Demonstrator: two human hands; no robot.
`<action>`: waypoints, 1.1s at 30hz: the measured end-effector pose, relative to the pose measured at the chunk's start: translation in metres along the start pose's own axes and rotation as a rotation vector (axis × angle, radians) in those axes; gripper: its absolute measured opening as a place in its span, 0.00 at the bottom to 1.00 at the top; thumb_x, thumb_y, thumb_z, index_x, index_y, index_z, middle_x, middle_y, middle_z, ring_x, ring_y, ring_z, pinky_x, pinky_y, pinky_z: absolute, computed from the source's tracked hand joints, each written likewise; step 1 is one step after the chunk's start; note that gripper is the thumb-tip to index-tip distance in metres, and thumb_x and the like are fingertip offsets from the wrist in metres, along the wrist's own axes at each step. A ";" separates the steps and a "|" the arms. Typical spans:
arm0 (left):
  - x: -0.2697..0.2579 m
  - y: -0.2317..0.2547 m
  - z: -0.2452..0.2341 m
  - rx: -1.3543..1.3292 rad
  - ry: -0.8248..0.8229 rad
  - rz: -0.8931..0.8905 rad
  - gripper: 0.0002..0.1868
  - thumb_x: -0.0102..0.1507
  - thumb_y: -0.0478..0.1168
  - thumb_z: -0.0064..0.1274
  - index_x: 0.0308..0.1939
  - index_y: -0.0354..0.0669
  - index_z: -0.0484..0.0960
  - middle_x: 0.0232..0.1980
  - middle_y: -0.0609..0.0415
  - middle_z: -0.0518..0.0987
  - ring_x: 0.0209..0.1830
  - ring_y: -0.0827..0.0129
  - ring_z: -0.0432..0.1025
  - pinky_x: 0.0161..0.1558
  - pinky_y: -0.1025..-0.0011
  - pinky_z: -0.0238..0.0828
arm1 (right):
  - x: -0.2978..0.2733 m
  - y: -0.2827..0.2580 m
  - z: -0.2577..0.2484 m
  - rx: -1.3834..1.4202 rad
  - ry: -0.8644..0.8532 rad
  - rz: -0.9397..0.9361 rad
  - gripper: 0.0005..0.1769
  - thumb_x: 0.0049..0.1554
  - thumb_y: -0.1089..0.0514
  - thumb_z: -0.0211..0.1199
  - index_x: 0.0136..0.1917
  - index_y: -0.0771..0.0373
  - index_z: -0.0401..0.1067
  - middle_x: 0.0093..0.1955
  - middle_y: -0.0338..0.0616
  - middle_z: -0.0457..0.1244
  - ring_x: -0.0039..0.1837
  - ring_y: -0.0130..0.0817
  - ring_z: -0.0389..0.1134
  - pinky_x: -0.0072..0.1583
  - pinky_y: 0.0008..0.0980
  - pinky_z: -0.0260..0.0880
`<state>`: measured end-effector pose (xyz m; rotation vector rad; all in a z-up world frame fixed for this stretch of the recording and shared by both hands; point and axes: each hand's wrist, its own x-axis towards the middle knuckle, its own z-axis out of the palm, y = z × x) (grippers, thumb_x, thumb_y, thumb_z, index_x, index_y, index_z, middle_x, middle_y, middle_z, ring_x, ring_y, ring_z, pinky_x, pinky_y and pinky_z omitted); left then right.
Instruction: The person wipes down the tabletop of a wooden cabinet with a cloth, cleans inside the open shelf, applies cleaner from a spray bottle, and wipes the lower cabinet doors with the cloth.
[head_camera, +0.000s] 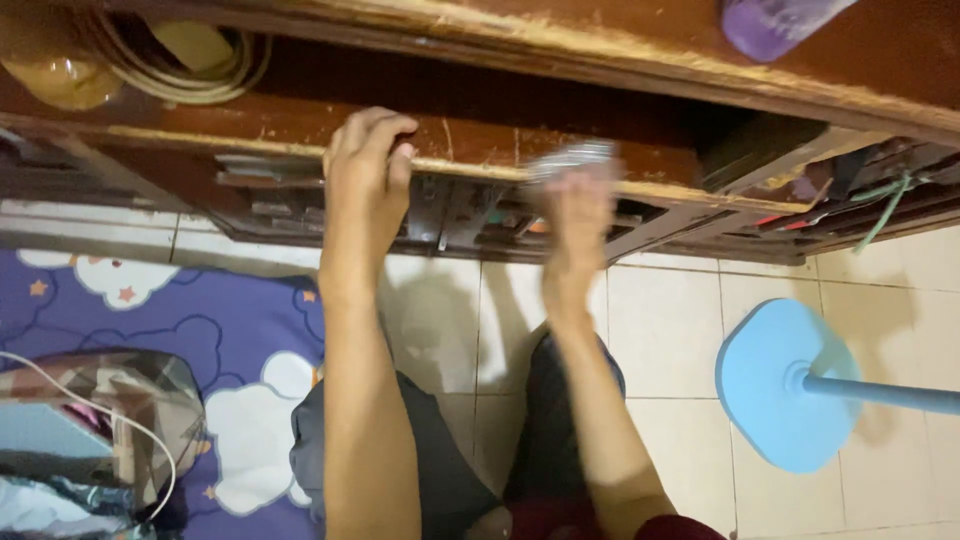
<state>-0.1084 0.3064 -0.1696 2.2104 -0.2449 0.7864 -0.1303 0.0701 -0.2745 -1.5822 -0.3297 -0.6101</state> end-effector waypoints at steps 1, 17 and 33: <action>-0.003 -0.001 0.003 0.027 -0.016 0.006 0.10 0.66 0.31 0.56 0.52 0.38 0.84 0.55 0.47 0.79 0.59 0.48 0.70 0.63 0.55 0.62 | -0.001 0.001 -0.019 -0.670 0.079 -0.170 0.33 0.62 0.75 0.42 0.75 0.59 0.68 0.80 0.52 0.55 0.85 0.51 0.47 0.85 0.49 0.39; -0.003 -0.005 0.010 -0.023 -0.023 -0.034 0.07 0.66 0.28 0.56 0.46 0.40 0.85 0.53 0.50 0.78 0.58 0.53 0.69 0.63 0.56 0.61 | -0.086 0.131 0.051 -0.224 -0.159 0.137 0.49 0.48 0.80 0.36 0.82 0.58 0.48 0.87 0.51 0.39 0.87 0.49 0.43 0.83 0.44 0.46; -0.004 -0.018 0.023 -0.029 -0.080 0.010 0.11 0.67 0.24 0.54 0.47 0.43 0.85 0.53 0.53 0.80 0.59 0.57 0.70 0.72 0.56 0.50 | -0.088 0.157 0.026 -0.269 0.163 0.325 0.36 0.62 0.71 0.39 0.83 0.68 0.45 0.86 0.59 0.39 0.86 0.45 0.40 0.83 0.41 0.35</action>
